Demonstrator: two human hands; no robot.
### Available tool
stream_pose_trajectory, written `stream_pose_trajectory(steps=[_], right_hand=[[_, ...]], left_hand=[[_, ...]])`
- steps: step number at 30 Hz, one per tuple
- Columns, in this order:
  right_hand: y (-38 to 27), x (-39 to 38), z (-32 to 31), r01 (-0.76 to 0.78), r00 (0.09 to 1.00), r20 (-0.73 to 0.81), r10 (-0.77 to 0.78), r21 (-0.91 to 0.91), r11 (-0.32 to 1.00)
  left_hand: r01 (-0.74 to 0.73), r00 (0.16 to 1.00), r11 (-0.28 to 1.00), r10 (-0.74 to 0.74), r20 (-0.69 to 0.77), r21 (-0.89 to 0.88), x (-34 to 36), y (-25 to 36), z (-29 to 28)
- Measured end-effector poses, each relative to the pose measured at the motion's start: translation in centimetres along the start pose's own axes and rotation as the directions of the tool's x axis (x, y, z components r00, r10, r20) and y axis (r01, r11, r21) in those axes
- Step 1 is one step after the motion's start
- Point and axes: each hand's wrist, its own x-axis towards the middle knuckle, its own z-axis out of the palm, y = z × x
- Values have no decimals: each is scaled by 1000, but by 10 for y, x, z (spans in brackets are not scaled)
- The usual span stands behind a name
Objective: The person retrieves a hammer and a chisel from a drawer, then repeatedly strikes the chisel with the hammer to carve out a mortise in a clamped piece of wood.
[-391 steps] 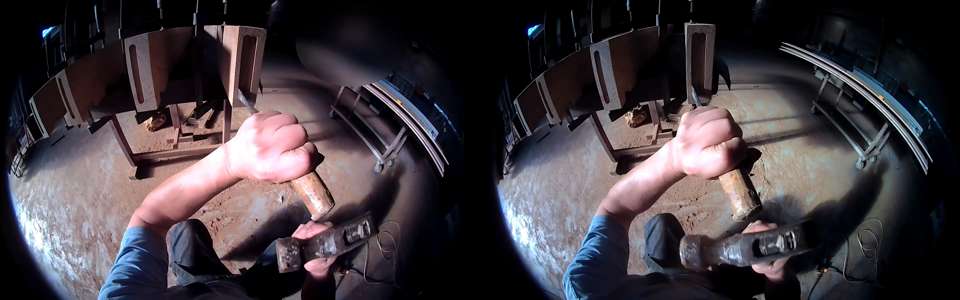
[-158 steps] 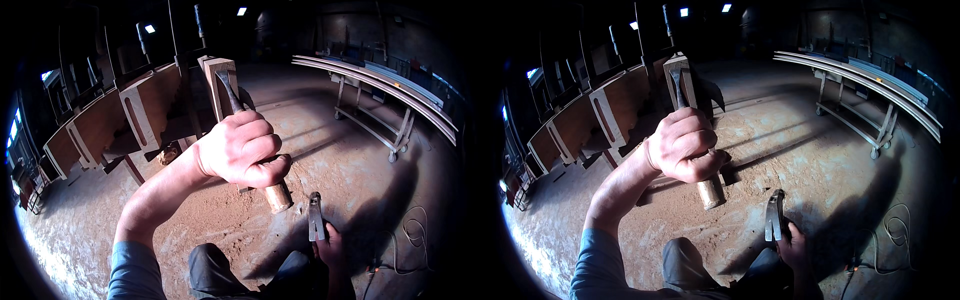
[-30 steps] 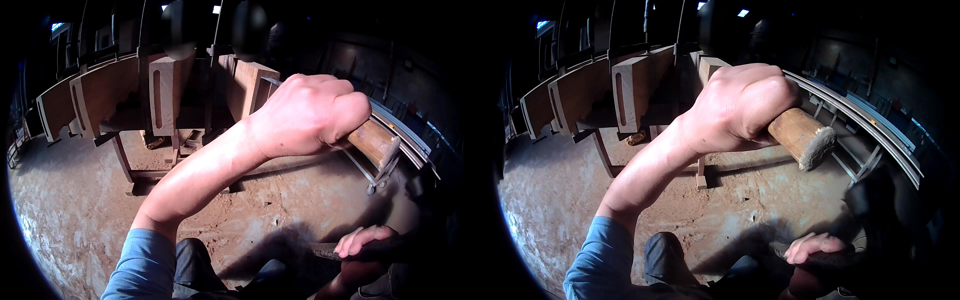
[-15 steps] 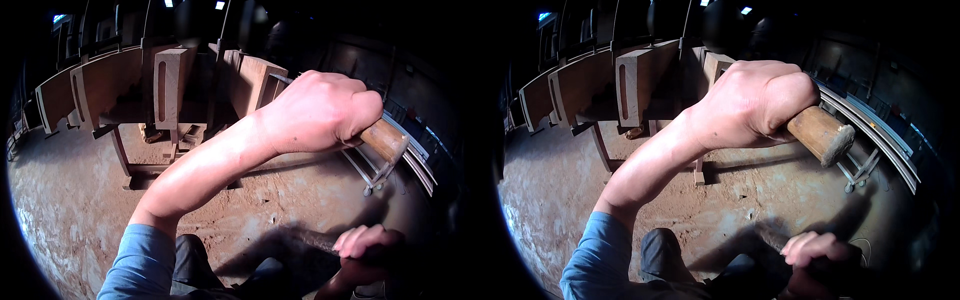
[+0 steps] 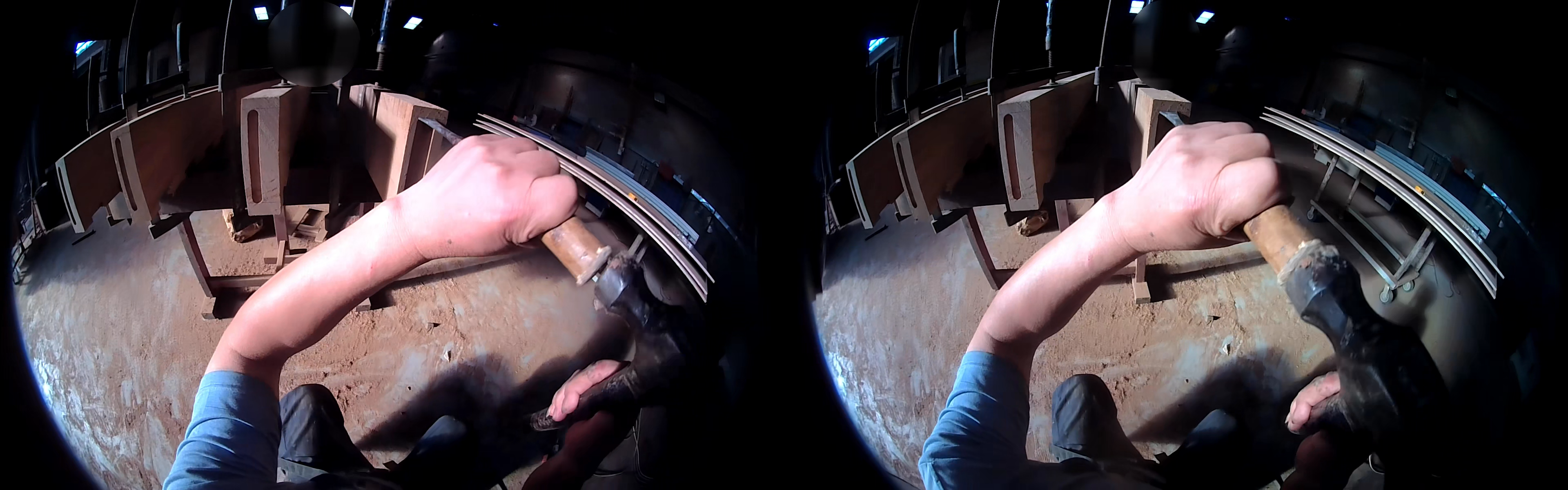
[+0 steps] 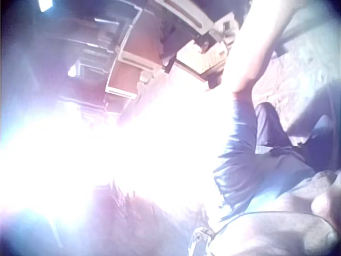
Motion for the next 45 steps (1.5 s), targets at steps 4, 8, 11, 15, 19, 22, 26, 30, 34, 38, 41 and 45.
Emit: stream_pose_trajectory(steps=[4,8,11,15,19,22,26,30,34,38,41,45], right_hand=[[24,-12,-23,-46,969,245,0,183,982],[62,-39,-34,-196,970,234,66,594,780],[76,-45,-31,-142,983,181,38,603,785],[45,-29,-2,55,984,151,-93,239,970],[33,-18,7,232,967,48,-249,232,945],[30,-12,11,316,943,1,-333,309,897],[11,5,27,35,997,-69,-43,-113,993],[8,-7,14,-10,998,-66,3,-98,995],[9,-23,-5,-104,988,113,109,-47,993],[30,-37,-3,-181,979,119,166,135,974],[43,-41,1,-173,981,131,146,225,959],[61,-52,-21,-295,949,208,236,326,898]], left_hand=[[-105,984,992,95,154,64,-31,12,-2],[-183,955,980,158,252,79,-44,16,-10],[-139,972,990,131,195,31,-33,13,-13],[-32,998,999,33,50,-18,-10,1,-16],[92,995,995,-93,26,23,11,3,-17],[168,984,986,-167,58,-16,19,8,-17],[168,983,986,-168,78,2,14,7,-15],[24,992,997,-33,123,72,-9,12,-13],[-227,909,969,172,380,103,-49,21,-11],[-150,973,988,144,182,20,-36,17,-21],[-198,975,980,194,111,30,-29,21,-12],[-266,957,962,255,138,62,-33,22,-6]])
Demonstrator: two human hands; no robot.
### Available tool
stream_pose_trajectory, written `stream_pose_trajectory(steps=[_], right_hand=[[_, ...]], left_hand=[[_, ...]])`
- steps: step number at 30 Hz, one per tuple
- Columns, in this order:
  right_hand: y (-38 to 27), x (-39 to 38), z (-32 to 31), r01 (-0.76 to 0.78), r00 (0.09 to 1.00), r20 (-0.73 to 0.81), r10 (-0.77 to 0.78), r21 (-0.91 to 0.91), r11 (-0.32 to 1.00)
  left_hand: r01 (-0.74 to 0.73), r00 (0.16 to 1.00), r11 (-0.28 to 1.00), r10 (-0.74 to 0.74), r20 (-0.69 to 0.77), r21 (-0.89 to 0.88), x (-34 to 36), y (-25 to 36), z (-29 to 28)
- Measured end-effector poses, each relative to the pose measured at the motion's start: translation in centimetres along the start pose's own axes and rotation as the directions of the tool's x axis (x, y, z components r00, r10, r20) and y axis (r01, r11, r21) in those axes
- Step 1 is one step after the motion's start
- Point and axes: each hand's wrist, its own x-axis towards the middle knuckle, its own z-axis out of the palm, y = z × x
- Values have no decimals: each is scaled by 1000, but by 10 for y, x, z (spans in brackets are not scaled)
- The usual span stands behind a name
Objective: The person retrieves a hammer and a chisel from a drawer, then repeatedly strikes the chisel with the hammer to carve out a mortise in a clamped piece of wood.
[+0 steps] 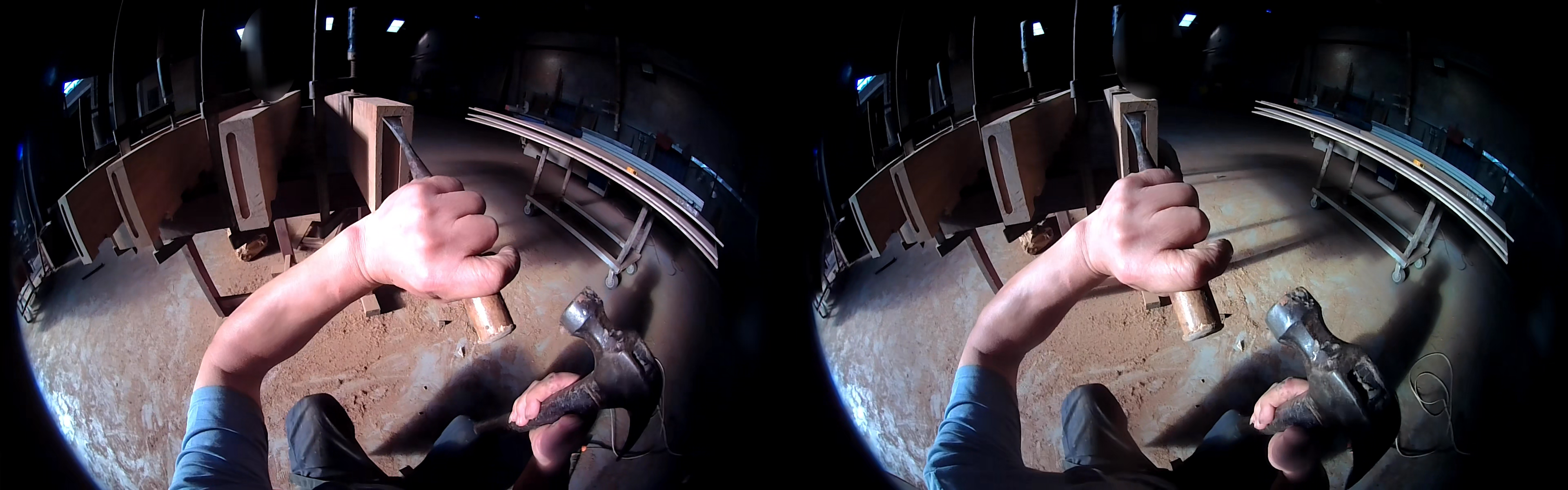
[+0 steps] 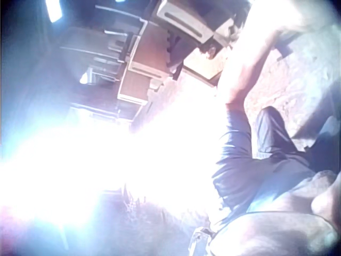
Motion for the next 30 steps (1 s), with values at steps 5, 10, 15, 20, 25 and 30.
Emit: stream_pose_trajectory(steps=[5,10,15,20,25,30], right_hand=[[-7,-1,7,37,999,32,-35,-73,997],[0,-7,2,36,999,5,-36,-47,998],[-2,-13,-6,23,1000,19,-23,-26,999],[0,-15,-12,16,996,87,-13,-30,999],[2,-19,1,51,999,9,-50,-56,997],[13,-26,0,92,994,-55,-93,-20,996]], left_hand=[[-7,1000,1000,7,4,7,-2,-5,2],[-7,1000,998,6,20,59,-3,-5,2],[-4,1000,998,4,-3,59,-7,-6,5],[6,1000,1000,-6,-5,31,-11,-8,6],[5,1000,999,-5,-3,36,-9,-9,6],[3,1000,999,-2,-29,35,-9,-11,9]])
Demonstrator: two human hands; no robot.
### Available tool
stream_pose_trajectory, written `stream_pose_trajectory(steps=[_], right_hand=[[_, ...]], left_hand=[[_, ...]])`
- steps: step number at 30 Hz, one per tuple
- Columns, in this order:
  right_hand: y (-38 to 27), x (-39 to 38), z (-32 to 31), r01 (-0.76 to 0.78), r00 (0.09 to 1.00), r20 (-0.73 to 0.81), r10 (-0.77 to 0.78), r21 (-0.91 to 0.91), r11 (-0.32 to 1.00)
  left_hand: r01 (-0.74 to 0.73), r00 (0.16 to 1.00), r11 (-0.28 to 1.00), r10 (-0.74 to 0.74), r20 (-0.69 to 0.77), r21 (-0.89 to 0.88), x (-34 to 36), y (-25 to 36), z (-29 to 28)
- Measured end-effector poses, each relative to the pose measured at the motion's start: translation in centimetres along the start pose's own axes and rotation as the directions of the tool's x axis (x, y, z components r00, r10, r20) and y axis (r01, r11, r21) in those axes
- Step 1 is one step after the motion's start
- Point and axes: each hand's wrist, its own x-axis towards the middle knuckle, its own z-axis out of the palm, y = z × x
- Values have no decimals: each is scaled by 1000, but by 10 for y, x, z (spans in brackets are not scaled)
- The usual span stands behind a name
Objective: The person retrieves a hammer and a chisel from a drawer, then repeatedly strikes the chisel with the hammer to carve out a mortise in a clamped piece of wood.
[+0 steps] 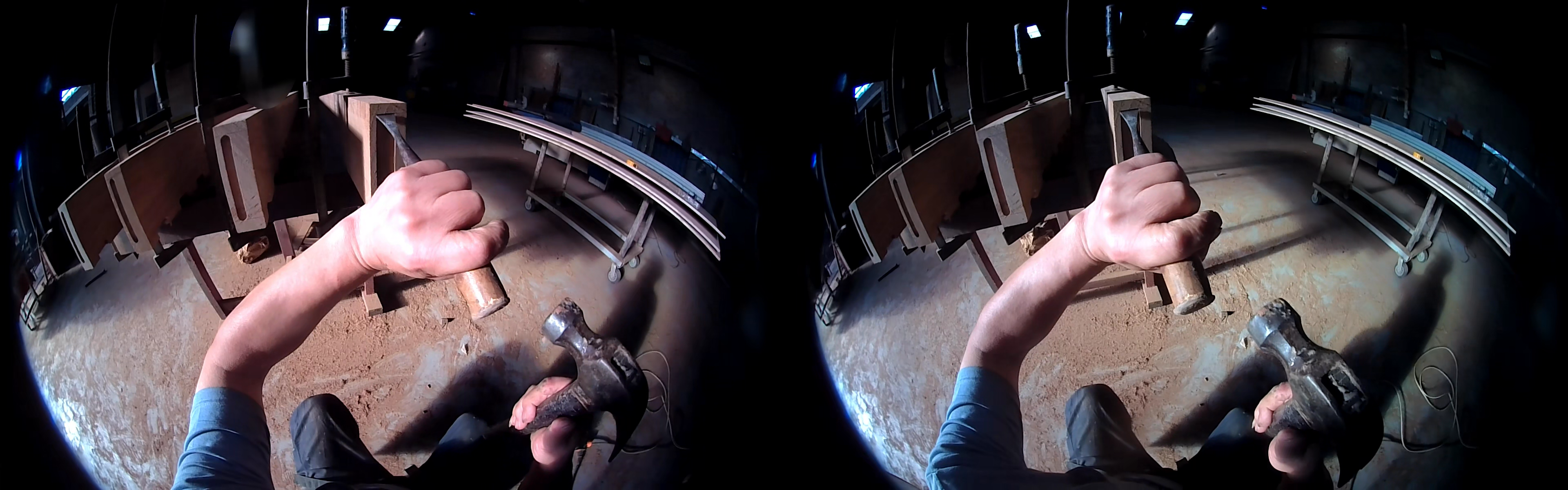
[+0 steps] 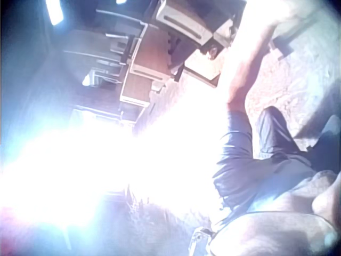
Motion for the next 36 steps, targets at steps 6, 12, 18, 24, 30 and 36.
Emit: stream_pose_trajectory(steps=[6,12,18,24,30,36], right_hand=[[7,-3,-6,10,1000,1,-10,-3,1000],[1,-1,-6,-25,999,19,28,-141,990],[2,4,-3,-88,996,-2,88,-114,990],[7,3,-3,-87,993,-81,85,-24,996],[13,1,-6,-145,982,-122,143,-6,989],[15,5,-10,-101,993,-65,95,-100,990]], left_hand=[[1,1000,1000,-1,8,1,0,0,0],[0,1000,1000,0,8,-9,2,-1,2],[-6,999,1000,6,35,10,1,-1,3],[-9,1000,1000,9,20,14,3,-1,7],[-24,999,999,23,27,45,3,-2,9],[-26,1000,998,25,18,60,6,-3,16]])
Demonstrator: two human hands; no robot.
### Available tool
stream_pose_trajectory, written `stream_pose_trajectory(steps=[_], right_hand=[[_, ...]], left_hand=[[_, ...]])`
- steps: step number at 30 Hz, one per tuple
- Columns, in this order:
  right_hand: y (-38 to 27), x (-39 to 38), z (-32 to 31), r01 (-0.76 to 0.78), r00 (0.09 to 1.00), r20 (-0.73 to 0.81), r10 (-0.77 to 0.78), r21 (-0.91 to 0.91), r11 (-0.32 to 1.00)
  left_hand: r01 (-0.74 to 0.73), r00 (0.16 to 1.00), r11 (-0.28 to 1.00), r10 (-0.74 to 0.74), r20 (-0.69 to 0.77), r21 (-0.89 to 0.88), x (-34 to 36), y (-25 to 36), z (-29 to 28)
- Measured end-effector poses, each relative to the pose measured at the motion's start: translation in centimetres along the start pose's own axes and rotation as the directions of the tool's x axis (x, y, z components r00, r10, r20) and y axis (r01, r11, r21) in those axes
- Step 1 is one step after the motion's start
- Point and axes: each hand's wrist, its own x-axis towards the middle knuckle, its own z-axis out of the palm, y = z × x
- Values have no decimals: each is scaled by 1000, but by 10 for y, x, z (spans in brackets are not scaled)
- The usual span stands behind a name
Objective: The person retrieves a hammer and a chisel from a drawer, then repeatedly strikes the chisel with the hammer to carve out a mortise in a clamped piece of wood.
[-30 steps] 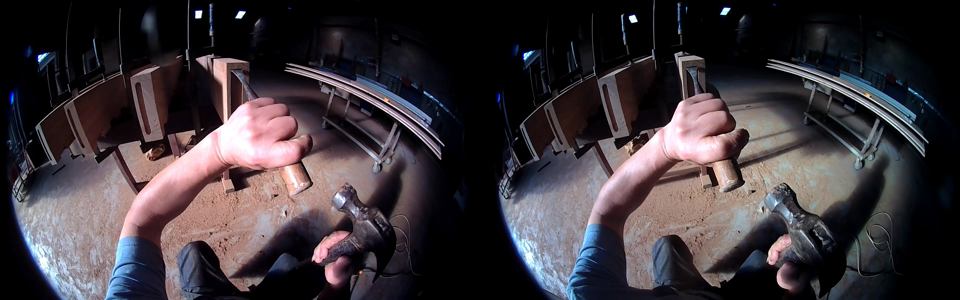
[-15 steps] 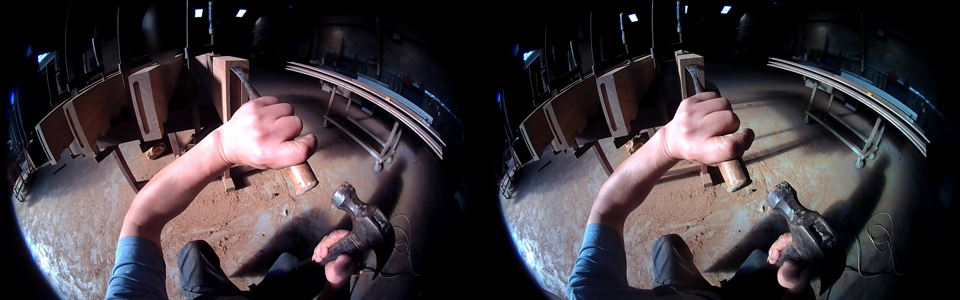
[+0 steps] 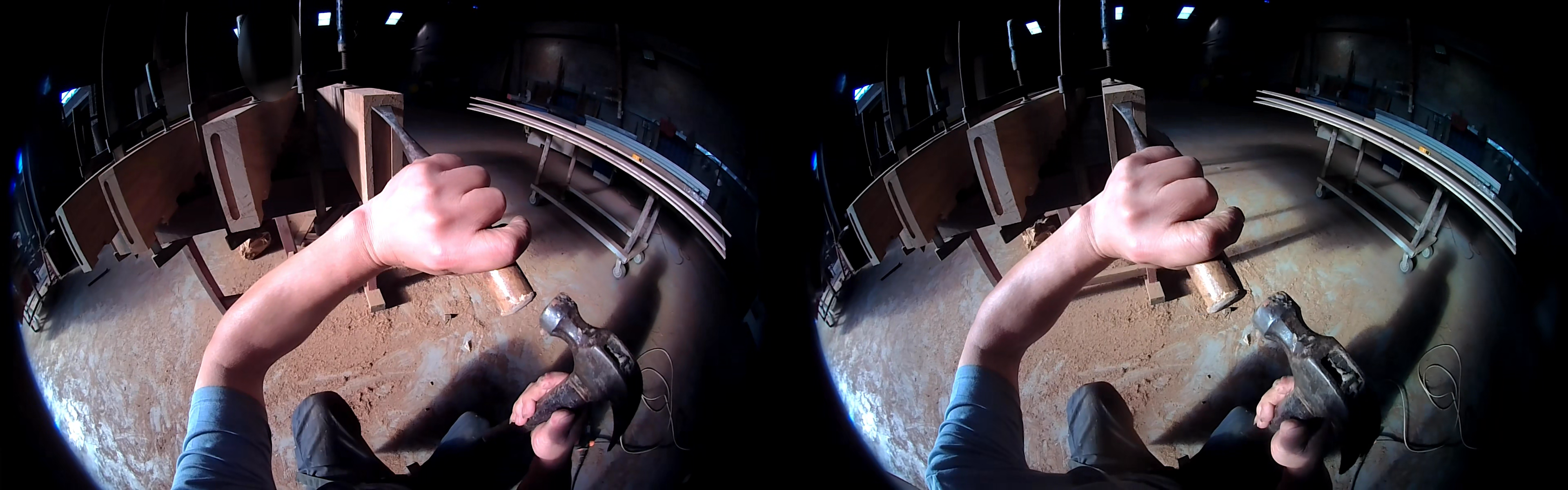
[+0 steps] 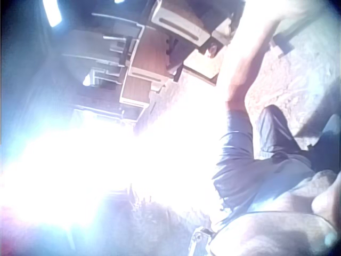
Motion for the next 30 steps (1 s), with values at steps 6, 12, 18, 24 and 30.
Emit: stream_pose_trajectory(steps=[6,12,18,24,30], right_hand=[[-1,10,8,74,997,-13,-73,117,990],[0,15,6,41,999,-4,-40,60,997],[3,19,11,185,983,-31,-183,72,980],[-7,38,21,284,959,57,-279,-132,950],[-19,40,32,283,959,78,-273,-210,936]], left_hand=[[8,1000,1000,-8,6,18,3,1,5],[17,1000,1000,-17,2,0,1,-2,-1],[31,998,999,-33,-56,-35,4,-7,-2],[80,995,997,-81,-66,-17,10,-11,-9],[177,977,983,-181,-114,-42,22,-11,-8]])
